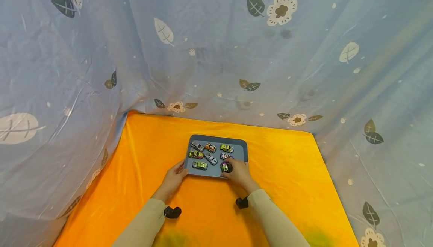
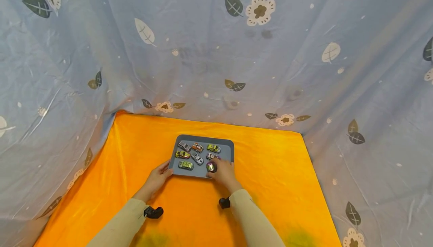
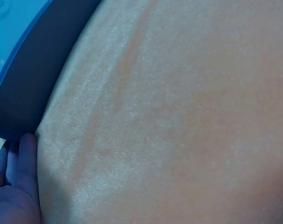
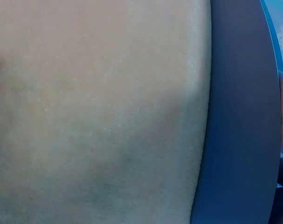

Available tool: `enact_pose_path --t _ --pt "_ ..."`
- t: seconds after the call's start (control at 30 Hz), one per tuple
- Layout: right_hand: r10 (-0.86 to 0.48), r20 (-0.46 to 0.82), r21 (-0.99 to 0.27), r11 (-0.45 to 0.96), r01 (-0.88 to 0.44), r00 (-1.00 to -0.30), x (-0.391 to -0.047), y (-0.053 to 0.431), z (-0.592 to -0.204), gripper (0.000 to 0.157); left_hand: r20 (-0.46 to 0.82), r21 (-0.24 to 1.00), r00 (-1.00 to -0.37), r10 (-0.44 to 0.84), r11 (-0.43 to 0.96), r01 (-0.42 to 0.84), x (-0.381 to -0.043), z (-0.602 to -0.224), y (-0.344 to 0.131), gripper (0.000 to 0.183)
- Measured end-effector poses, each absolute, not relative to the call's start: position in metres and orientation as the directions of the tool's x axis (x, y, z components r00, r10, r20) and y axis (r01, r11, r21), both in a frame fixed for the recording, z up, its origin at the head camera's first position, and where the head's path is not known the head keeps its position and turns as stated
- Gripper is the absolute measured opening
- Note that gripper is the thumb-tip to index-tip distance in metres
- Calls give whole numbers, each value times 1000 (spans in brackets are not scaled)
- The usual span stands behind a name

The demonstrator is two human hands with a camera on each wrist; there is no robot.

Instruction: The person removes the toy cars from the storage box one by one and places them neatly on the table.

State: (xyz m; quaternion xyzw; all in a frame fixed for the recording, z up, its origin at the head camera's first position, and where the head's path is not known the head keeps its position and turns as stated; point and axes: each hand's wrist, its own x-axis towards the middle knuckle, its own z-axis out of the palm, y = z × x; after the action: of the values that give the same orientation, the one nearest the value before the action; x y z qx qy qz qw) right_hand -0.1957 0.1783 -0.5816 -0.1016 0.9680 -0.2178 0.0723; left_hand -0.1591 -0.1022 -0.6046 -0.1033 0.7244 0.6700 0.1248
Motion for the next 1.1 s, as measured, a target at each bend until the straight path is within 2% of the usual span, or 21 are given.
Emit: enact_pose_path --t 0.3,0.43,0.67,0.83,1.1 --pt "-258 -44 -462 862 -209 -965 -195 177 -577 49 -331 941 -943 28 81 -328 -159 -602 -103 62" --pt "-244 -9 -547 813 -199 -970 -195 181 -567 50 -331 941 -943 23 78 -329 -159 -602 -103 62" --pt "-116 45 -726 679 -113 -992 -205 208 -539 51 -336 939 -942 17 82 -334 -161 -601 -102 61" --pt "-13 60 -771 635 -54 -998 -213 235 -532 50 -340 936 -940 14 98 -337 -161 -601 -102 61" --pt "115 -17 -803 590 82 -993 -219 269 -538 56 -335 939 -942 22 94 -331 -161 -604 -102 61"
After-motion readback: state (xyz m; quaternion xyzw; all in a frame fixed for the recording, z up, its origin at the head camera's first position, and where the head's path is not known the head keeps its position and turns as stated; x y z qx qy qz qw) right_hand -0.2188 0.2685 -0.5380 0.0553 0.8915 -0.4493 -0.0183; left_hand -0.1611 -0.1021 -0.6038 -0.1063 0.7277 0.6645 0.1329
